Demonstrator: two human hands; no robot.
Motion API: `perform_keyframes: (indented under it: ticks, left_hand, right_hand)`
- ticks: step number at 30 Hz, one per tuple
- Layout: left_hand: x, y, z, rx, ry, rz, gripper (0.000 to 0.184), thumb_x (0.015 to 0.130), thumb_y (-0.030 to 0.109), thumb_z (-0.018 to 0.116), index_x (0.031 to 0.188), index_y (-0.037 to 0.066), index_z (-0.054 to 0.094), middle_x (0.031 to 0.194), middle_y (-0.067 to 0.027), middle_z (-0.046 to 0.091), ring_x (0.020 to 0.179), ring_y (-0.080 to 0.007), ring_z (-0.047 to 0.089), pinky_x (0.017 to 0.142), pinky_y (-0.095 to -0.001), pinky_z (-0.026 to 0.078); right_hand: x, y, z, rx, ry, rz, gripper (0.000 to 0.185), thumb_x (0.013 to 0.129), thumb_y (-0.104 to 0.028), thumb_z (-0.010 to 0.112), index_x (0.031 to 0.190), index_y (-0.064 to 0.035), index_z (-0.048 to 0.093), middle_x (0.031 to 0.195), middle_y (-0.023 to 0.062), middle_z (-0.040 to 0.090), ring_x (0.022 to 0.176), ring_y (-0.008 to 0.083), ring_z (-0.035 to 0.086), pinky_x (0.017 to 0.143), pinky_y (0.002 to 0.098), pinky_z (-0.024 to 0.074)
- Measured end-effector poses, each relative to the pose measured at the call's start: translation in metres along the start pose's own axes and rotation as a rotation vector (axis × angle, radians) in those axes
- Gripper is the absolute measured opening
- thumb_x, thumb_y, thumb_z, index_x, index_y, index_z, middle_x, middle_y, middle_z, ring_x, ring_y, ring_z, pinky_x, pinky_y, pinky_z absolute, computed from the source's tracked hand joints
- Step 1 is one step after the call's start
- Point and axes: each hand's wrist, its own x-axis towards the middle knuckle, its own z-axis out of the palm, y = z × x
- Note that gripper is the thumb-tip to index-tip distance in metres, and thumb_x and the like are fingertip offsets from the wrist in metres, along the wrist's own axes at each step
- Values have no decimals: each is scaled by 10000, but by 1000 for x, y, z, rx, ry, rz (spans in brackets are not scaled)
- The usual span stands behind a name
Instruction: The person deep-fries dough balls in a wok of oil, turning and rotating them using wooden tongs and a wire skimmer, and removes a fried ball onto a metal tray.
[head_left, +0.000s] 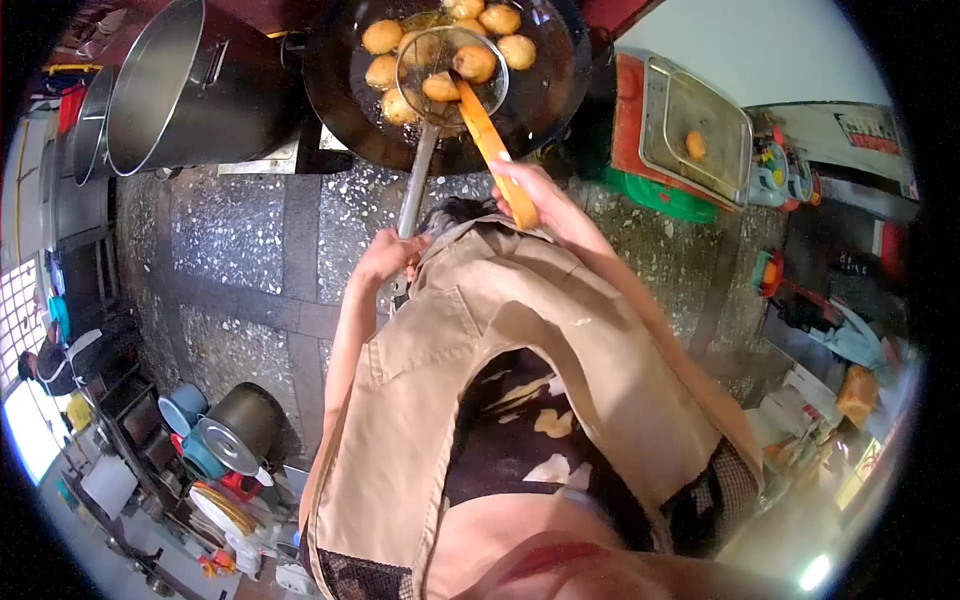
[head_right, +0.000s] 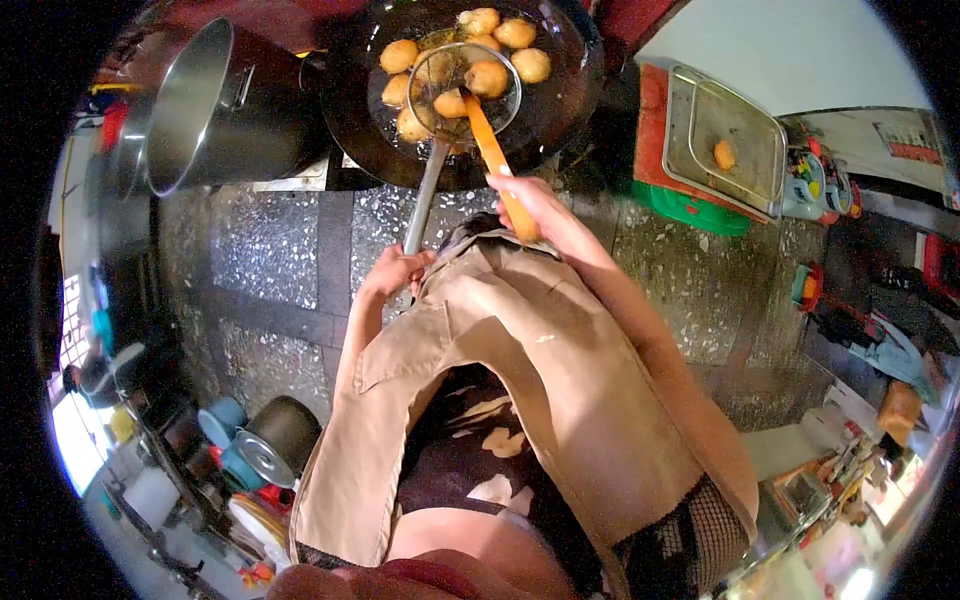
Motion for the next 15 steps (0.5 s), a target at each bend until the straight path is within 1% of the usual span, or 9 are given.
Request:
perform_keyframes:
  ticks: [2, 3, 6, 8, 9, 10, 12, 13, 15]
  left_hand:
    - [0, -2, -2, -25, -5, 3, 334, 799, 191, 615, 536, 28, 491, 451, -26, 471, 364, -117, 472, 375, -261, 382]
    - [0, -1, -2, 0, 13, -1, 334, 799, 194, 615, 535, 28, 494, 450, -26, 472, 362, -117, 472, 376, -263, 382]
    - [3, -4, -2, 37, 18, -1, 343, 797, 200, 618, 526, 27, 500, 445, -23, 474, 360, -117, 472, 379, -265, 386]
    - [2, -3, 0, 50, 44, 11, 359, 796, 201, 620, 505, 30, 497, 443, -23, 477, 366, -115, 475, 385, -264, 388]
    - [1, 0, 2, 32, 55, -5, 369, 793, 196, 622, 490, 29, 495, 442, -28, 483, 368, -116, 476, 387, -267, 388]
    - [-1, 0, 2, 31, 57, -7, 369, 793, 196, 622, 490, 29, 495, 442, -28, 483, 368, -116, 476, 387, -267, 388]
    - [-2, 1, 0, 44, 41, 13, 365, 793, 189, 621, 491, 26, 496, 442, -28, 484, 367, -116, 476, 387, -266, 387]
    - [-2, 1, 0, 42, 45, 10, 365, 793, 189, 621, 491, 26, 496, 442, -28, 484, 367, -116, 476, 387, -266, 387]
    - [-3, 2, 1, 34, 34, 11, 357, 790, 188, 625, 499, 30, 491, 444, -23, 475, 369, -116, 476, 390, -262, 389]
  right_hand:
    - [5, -11, 10, 170, -23, 46, 340, 764, -372, 612, 793, -41, 538, 714, 70, 562, 481, 147, 526, 425, 257, 440]
    - [7, -14, 11, 165, -29, 40, 340, 764, -372, 612, 793, -41, 538, 714, 70, 562, 481, 147, 526, 425, 257, 440]
    - [2, -4, 2, 1, 2, 70, 359, 751, -384, 623, 806, -34, 562, 747, 67, 577, 522, 148, 540, 454, 263, 441]
    - [-5, 10, -5, -294, 125, -309, 378, 750, -374, 623, 867, -18, 577, 770, 55, 586, 609, 156, 566, 511, 301, 453]
    - [-9, 14, -15, -475, 118, -367, 519, 684, -356, 676, 1057, -33, 511, 912, 121, 606, 845, 238, 586, 714, 358, 468]
    - [-20, 7, -12, -475, 116, -366, 519, 684, -356, 676, 1057, -33, 511, 912, 121, 606, 845, 238, 586, 714, 358, 468]
    - [-40, -12, -6, -1129, 394, -263, 601, 673, -351, 672, 1138, -41, 451, 957, 172, 595, 868, 299, 584, 735, 391, 465]
    - [-38, -13, -7, -1159, 406, -310, 654, 659, -363, 667, 1169, -46, 407, 979, 206, 581, 894, 348, 570, 764, 416, 456]
    - [-32, -16, -7, -1174, 402, -314, 646, 652, -373, 669, 1147, -44, 418, 982, 205, 581, 897, 348, 570, 763, 418, 458]
